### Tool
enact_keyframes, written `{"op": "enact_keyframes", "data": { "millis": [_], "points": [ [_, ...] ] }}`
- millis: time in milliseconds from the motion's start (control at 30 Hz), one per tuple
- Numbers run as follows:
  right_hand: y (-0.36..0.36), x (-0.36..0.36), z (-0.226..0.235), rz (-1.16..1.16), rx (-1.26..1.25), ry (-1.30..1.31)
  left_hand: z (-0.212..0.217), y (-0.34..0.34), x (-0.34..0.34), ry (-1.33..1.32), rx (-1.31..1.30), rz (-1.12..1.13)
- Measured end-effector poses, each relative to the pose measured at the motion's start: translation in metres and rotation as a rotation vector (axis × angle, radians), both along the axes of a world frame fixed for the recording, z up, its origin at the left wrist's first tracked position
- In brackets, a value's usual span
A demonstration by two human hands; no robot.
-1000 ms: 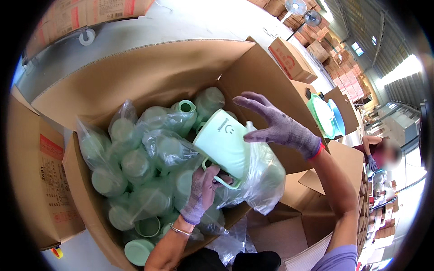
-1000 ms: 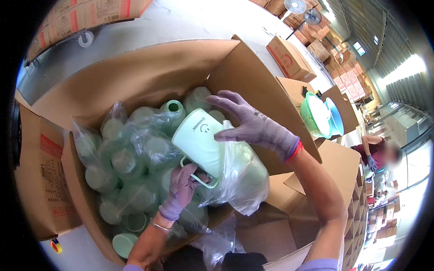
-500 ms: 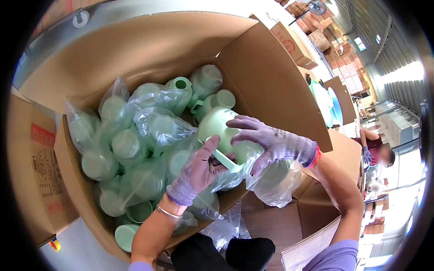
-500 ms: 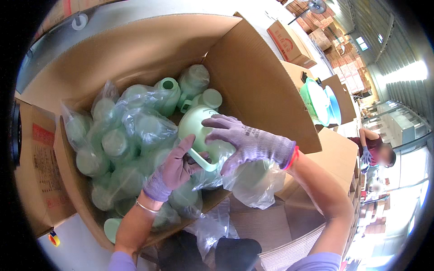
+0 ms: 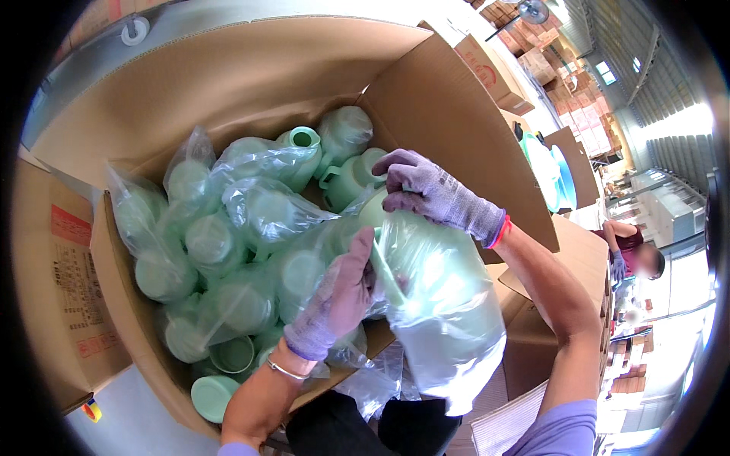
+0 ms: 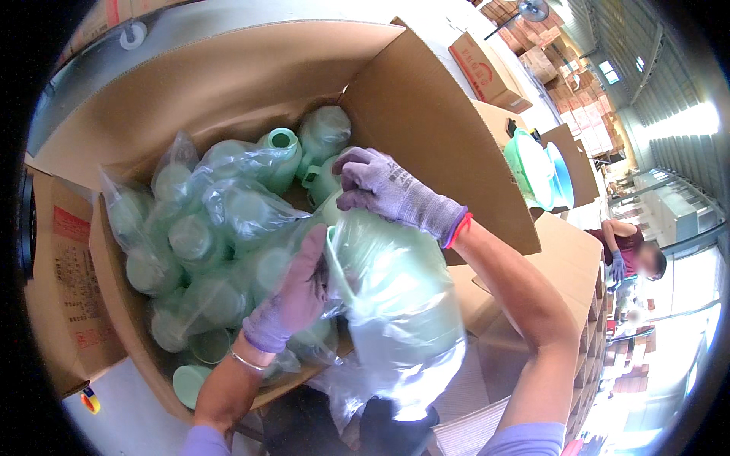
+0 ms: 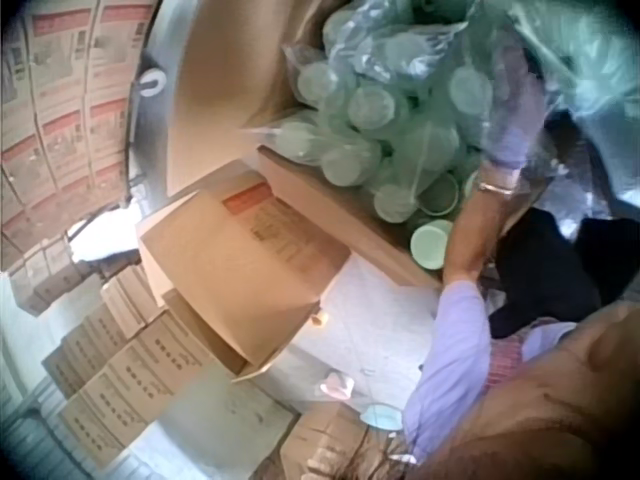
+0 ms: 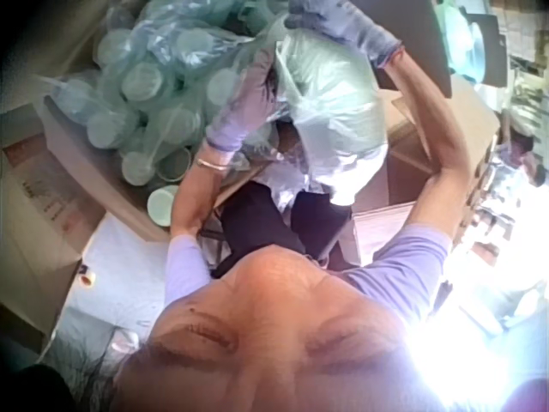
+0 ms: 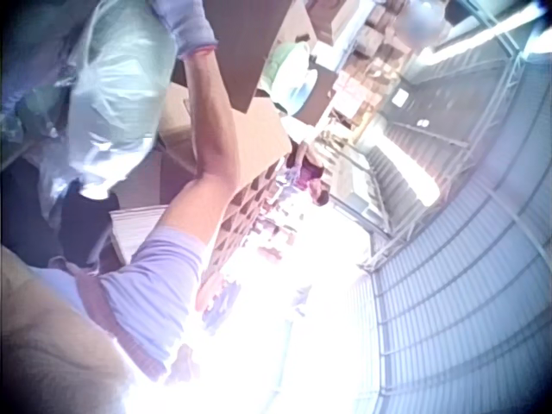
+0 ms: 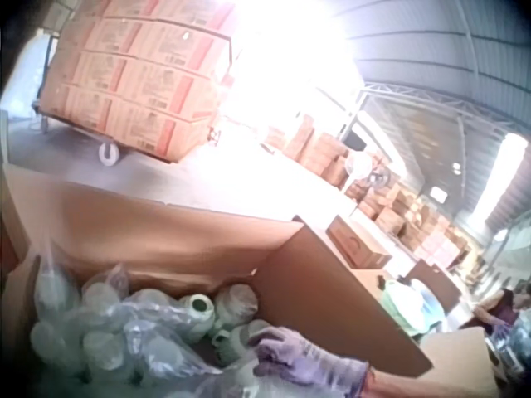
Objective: The person assembles light green kettles by inserting a small wooden stick into the spout, screwing on the lid, and placing them into a compartmentalized cardboard box. The person also handles plastic bags and packing materials while working in a warehouse setting.
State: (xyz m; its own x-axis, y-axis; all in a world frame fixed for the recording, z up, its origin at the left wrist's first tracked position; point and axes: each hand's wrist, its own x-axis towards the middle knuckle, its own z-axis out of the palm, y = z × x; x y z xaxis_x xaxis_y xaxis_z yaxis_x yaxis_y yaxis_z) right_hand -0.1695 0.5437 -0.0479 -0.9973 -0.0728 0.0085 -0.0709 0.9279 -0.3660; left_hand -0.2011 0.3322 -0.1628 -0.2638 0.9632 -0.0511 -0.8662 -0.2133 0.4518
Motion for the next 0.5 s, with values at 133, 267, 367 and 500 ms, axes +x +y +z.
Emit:
{"op": "enact_keyframes", "data": {
  "millis": [133,267,367,500],
  "points": [
    [-0.006,0.005,-0.011,-0.179,-0.041,-0.153,-0.009,-0.016,-0.020,0.436,0.217,0.006],
    [-0.009,0.003,-0.020,-0.185,0.124,-0.053,0.018,-0.013,-0.005,0.116,-0.038,-0.130],
    [-0.005,0.000,-0.010,-0.244,0.035,-0.108,0.026,-0.012,-0.014,0.124,-0.182,-0.061],
    [0.010,0.018,-0.006,-0.210,-0.497,-0.068,0.009,-0.011,-0.024,0.104,-0.127,0.143]
  ]
}}
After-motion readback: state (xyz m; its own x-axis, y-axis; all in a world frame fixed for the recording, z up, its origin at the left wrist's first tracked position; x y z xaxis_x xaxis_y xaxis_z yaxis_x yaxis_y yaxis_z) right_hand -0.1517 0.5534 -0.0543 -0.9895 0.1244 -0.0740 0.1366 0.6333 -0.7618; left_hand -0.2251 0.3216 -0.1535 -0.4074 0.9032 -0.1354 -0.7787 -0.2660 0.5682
